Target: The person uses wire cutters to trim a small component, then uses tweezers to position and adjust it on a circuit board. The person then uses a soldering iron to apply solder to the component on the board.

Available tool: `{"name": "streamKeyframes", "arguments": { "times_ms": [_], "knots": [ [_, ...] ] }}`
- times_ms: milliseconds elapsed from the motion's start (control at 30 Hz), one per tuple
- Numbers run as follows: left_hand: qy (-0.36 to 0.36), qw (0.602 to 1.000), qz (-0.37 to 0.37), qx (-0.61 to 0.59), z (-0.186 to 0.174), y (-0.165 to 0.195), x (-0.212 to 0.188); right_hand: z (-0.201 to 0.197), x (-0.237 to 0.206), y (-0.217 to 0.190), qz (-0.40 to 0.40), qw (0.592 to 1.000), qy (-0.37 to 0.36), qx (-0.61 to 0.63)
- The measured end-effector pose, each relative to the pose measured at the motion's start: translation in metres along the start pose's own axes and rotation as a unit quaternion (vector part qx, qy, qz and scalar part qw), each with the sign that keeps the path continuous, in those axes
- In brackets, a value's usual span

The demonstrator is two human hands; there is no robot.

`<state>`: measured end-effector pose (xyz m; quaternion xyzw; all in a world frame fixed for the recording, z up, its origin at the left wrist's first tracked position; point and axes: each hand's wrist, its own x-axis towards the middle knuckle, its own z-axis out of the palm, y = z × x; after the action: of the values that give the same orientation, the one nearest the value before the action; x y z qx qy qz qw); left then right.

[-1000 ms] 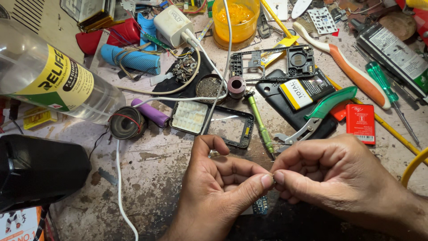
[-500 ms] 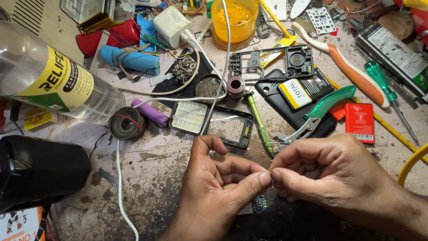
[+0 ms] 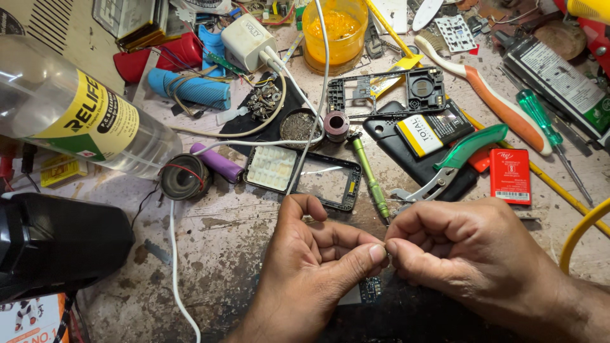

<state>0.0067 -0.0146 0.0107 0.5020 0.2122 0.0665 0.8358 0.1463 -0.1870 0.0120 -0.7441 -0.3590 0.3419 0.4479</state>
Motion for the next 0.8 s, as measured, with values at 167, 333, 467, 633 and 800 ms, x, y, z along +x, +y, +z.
{"name": "streamKeyframes", "arguments": {
  "times_ms": [167, 333, 467, 633, 800],
  "knots": [
    [-0.003, 1.000, -0.003, 0.006, -0.001, 0.002, 0.000, -0.001, 0.003, -0.009, 0.089, 0.994, 0.004, -0.064],
    [0.010, 1.000, -0.003, 0.011, -0.002, 0.005, 0.001, -0.009, 0.009, -0.007, 0.083, 0.988, -0.078, 0.108],
    [0.015, 1.000, -0.003, 0.003, 0.000, 0.005, 0.000, -0.014, 0.009, -0.003, 0.082, 0.980, -0.105, 0.149],
    [0.024, 0.999, -0.018, 0.019, 0.000, 0.007, 0.000, -0.016, 0.007, 0.000, 0.081, 0.980, -0.111, 0.145],
    [0.016, 1.000, -0.015, 0.014, -0.001, 0.007, 0.000, -0.017, 0.007, 0.002, 0.111, 0.980, -0.100, 0.133]
  ]
}}
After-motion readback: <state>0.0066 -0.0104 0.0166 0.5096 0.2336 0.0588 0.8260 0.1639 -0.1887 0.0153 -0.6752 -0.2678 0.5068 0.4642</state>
